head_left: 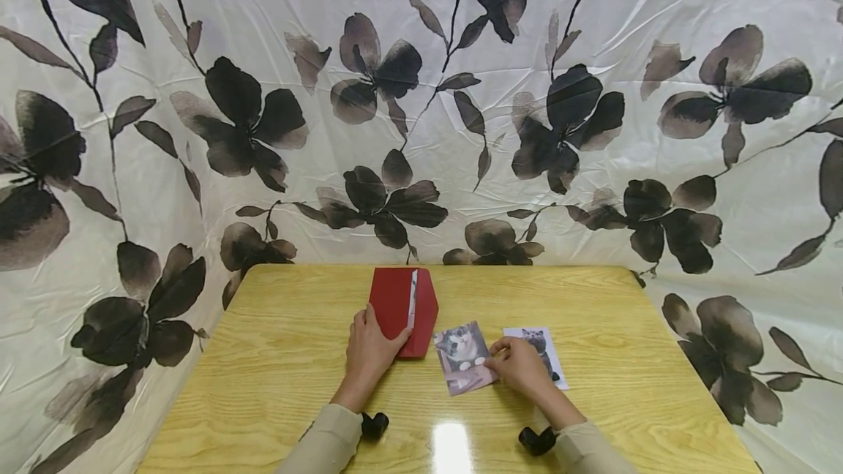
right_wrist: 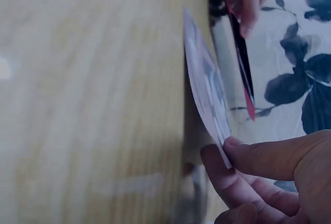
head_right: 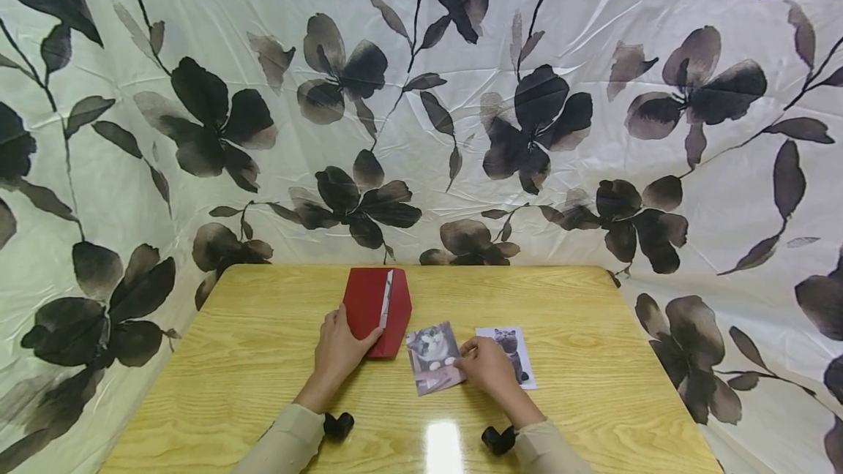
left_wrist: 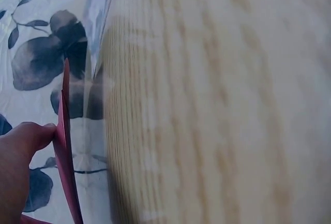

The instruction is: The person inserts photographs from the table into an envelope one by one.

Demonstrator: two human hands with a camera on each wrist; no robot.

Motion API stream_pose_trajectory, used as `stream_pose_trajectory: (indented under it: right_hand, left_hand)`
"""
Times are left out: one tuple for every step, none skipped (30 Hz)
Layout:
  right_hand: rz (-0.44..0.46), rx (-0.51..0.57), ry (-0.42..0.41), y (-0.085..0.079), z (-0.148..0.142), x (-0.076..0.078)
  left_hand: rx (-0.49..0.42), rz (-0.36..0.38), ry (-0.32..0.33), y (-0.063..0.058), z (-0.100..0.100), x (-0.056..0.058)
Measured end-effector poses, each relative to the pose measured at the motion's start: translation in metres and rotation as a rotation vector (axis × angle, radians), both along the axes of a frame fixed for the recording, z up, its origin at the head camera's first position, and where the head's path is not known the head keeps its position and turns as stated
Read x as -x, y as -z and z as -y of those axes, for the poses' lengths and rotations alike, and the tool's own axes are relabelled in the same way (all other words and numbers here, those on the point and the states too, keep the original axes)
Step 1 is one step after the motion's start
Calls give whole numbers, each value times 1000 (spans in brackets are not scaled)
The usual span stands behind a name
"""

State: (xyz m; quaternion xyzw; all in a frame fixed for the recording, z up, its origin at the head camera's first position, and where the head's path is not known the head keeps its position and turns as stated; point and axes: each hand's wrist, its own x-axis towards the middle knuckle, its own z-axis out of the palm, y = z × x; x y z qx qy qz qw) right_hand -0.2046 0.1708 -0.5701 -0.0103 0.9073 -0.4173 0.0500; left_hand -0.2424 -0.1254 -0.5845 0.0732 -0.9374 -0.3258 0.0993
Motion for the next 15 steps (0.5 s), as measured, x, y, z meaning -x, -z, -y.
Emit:
stream_pose_trajectory:
  right_hand:
    - [12,11,7,-1,-2,1]
    - [21,16,11,-2,-3,3]
    - [29,24,15,-4,-5,4]
    - [37,32,20,-6,-6,6]
    - [40,38,28,-7,-7,7]
    - [31,43,36,-9,-9,9]
    - [28,50,44,-11,-10,11]
    - [19,54,52,-12,-11,12]
    - [11,62,61,-13,-12,14]
    - [1,69,72,-14,-13,16]
    - [-8,79,83,-16,-13,18]
    - [-22,91,90,-17,-14,19]
    - [-32,103,98,-18,-14,21]
    - [-47,114,104,-19,-14,23]
    - [-60,130,110,-21,-14,25]
  left_hand:
    - [1,-1,0,0,0,0]
    - [1,-1,0,0,0,0]
    - [2,1,1,0,0,1]
    - [3,2,1,0,0,1]
    - [4,3,1,0,0,1]
    - [6,5,1,0,0,1]
    - [9,6,2,0,0,1]
    - [9,10,2,-1,0,0]
    - [10,12,2,-1,0,0]
    - [11,12,2,-1,0,0]
    - [11,11,2,-1,0,0]
    - [11,10,3,-1,0,-1]
    - [13,8,4,-1,0,-1]
    - [14,6,5,-1,0,-1]
    - [15,3,5,-1,0,-1]
